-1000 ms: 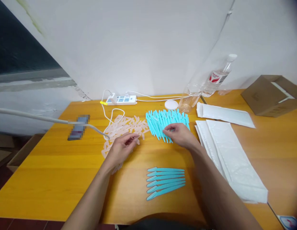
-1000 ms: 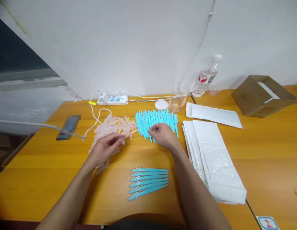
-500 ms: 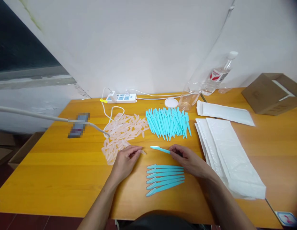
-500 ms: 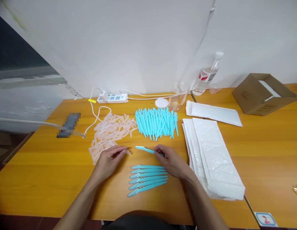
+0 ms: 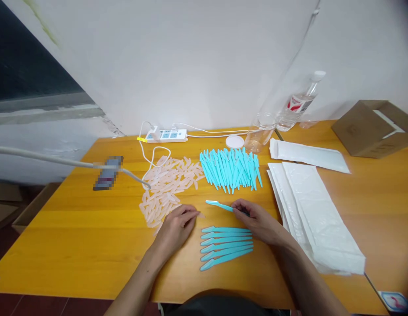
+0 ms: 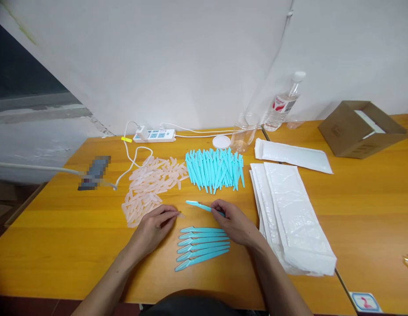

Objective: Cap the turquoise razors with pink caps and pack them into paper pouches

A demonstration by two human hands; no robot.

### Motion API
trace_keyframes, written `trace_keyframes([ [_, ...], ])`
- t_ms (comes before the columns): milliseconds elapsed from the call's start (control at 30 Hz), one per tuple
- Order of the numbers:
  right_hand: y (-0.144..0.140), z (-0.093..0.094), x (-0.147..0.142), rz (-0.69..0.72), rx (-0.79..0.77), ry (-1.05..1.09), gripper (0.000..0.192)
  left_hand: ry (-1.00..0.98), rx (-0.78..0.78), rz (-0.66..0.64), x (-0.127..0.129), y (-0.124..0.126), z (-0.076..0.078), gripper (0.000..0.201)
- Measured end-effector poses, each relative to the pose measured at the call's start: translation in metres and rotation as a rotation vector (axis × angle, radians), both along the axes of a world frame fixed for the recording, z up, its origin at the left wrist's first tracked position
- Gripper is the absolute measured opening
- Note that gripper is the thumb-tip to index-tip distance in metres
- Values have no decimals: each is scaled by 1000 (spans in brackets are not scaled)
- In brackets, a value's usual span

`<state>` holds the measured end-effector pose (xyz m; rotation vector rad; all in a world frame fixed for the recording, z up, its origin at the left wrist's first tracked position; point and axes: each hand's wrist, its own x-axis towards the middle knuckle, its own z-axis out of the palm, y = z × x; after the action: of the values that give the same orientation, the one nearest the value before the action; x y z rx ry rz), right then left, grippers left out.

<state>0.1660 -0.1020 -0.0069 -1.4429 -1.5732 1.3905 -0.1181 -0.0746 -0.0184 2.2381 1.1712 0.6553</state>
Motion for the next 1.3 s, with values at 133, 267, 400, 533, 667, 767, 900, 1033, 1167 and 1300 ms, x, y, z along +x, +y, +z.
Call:
trace_keyframes([
  [133,-2,2,1,17,2,1,25,-26,-50,14,0,4,8,26],
  [267,-4,3,1,34,8,1,25,-171,-229,125,2,11,16,22],
  [400,-4,5,2,33,2,2,26,-184,-276,124,4,13,16,22],
  [533,-6,6,2,50,-5,1,27,-186,-303,103,10,12,16,22],
  [667,-6,10,-1,76,-3,-40,27,-195,-364,46,21,9,22,22],
  [767,-5,9,-5,77,123,-193,23,-159,-346,-34,26,5,23,21],
  [900,-6,3,-10,80,299,-429,25,-11,-176,-115,24,-1,17,21],
  [1033,-14,1,-9,99,302,-452,25,98,-25,-140,26,-7,14,26],
  [1167,-6,10,-7,-47,311,-510,24,169,89,-241,35,-16,15,38],
  [1300,31,19,-10,-356,326,-750,32,241,121,-343,40,-29,16,42],
])
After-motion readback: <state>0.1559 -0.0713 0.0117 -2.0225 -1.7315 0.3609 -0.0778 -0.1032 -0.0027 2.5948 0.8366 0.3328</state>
